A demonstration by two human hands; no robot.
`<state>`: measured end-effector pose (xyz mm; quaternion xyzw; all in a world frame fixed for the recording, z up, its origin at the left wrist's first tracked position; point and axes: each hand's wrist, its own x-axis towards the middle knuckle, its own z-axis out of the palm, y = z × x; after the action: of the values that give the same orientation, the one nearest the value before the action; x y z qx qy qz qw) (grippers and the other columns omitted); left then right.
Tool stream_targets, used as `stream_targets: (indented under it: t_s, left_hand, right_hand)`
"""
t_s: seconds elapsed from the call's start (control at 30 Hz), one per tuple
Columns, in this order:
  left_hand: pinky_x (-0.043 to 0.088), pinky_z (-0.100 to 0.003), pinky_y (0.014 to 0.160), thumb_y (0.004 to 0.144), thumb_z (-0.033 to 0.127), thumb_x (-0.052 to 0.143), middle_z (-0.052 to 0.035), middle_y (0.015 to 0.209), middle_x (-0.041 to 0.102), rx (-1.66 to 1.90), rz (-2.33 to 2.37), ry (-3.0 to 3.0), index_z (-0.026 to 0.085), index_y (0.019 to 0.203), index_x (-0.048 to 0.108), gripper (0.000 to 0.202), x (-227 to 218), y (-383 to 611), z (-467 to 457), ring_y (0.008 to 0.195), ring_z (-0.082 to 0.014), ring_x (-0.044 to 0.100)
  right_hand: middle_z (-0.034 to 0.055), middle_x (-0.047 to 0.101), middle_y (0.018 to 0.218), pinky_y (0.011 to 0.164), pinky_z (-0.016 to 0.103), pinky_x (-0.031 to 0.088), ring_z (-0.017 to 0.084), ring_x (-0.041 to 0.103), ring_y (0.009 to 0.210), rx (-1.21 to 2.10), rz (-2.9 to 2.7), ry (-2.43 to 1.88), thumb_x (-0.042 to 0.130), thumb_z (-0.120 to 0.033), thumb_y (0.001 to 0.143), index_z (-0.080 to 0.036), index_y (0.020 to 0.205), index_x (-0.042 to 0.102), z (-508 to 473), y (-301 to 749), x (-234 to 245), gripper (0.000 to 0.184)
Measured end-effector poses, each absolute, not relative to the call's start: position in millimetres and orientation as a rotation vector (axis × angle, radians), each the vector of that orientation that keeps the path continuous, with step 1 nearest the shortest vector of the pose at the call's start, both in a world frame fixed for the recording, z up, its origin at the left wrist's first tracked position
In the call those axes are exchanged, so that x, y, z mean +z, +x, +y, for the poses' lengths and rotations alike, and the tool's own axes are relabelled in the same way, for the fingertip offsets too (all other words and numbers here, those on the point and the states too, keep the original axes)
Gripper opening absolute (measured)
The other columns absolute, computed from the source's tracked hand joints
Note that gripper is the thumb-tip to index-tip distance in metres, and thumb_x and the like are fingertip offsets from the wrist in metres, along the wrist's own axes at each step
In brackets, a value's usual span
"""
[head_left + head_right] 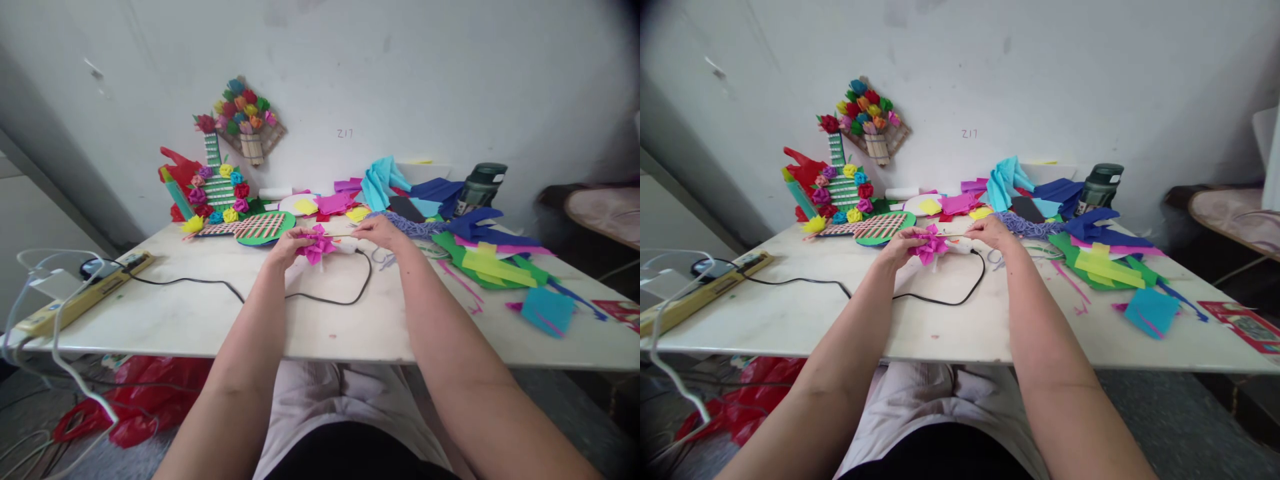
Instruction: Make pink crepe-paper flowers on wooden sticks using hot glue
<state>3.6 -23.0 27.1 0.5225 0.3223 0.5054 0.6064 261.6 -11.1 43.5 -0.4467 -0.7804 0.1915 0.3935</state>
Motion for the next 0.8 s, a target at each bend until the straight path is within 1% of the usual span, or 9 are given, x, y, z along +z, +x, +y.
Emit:
stream_targets:
  t_s: [0.2,0.3,0.4,0.53,0.67,0.7,0.8]
  left_hand:
    - [0.054,-0.026,0.059,0.052,0.008,0.074,-0.0047,0.069,0.070,1.237,0.741,1.172,0.012,0.078,0.066,0.027,26,3,-21,0.058,-0.0158,0.066]
    - [0.053,-0.026,0.058,0.052,0.008,0.074,-0.0046,0.068,0.070,1.279,0.747,1.152,0.012,0.079,0.066,0.028,25,4,-20,0.058,-0.0163,0.066]
    - [0.053,-0.026,0.057,0.052,0.009,0.075,-0.0038,0.068,0.069,1.306,0.758,1.138,0.012,0.081,0.067,0.030,25,4,-19,0.058,-0.0163,0.066]
    - [0.054,-0.026,0.061,0.053,0.009,0.073,-0.0044,0.072,0.070,1.304,0.728,1.123,0.012,0.082,0.067,0.030,24,6,-18,0.062,-0.0152,0.066]
    - [0.053,-0.023,0.061,0.054,0.007,0.070,-0.0043,0.072,0.070,1.287,0.701,1.114,0.012,0.081,0.067,0.028,21,7,-16,0.061,-0.0135,0.066]
    - [0.052,-0.022,0.060,0.054,0.007,0.070,-0.0042,0.072,0.070,1.288,0.698,1.108,0.012,0.081,0.066,0.027,21,7,-16,0.060,-0.0132,0.066]
    - [0.052,-0.022,0.059,0.054,0.007,0.071,-0.0042,0.072,0.070,1.293,0.694,1.086,0.012,0.082,0.067,0.028,20,8,-16,0.060,-0.0131,0.066]
  right_hand:
    - [0.0051,0.071,0.068,0.062,0.026,0.044,0.017,0.061,0.065,0.453,-1.923,-1.142,0.070,-0.039,0.062,-0.017,0.066,0.074,-5,267,39,0.023]
    - [0.0052,0.069,0.063,0.058,0.026,0.043,0.016,0.059,0.061,0.445,-1.884,-1.182,0.071,-0.042,0.061,-0.016,0.065,0.073,-4,271,38,0.027]
    - [0.0043,0.065,0.058,0.053,0.026,0.039,0.014,0.054,0.056,0.471,-1.811,-1.205,0.069,-0.045,0.061,-0.014,0.060,0.071,-5,272,37,0.031]
    - [0.0017,0.060,0.052,0.047,0.024,0.034,0.010,0.045,0.048,0.536,-1.661,-1.195,0.067,-0.047,0.063,-0.014,0.055,0.065,-9,266,36,0.034]
    - [-0.0019,0.048,0.042,0.042,0.023,0.027,0.006,0.033,0.041,0.678,-1.546,-1.190,0.068,-0.047,0.063,-0.015,0.052,0.061,-13,253,36,0.035]
    - [-0.0022,0.047,0.041,0.041,0.023,0.026,0.006,0.032,0.041,0.725,-1.529,-1.174,0.069,-0.047,0.062,-0.015,0.051,0.060,-14,249,36,0.035]
    - [-0.0011,0.053,0.048,0.037,0.021,0.021,0.004,0.031,0.040,0.869,-1.444,-1.090,0.073,-0.047,0.058,-0.014,0.056,0.061,-15,242,37,0.035]
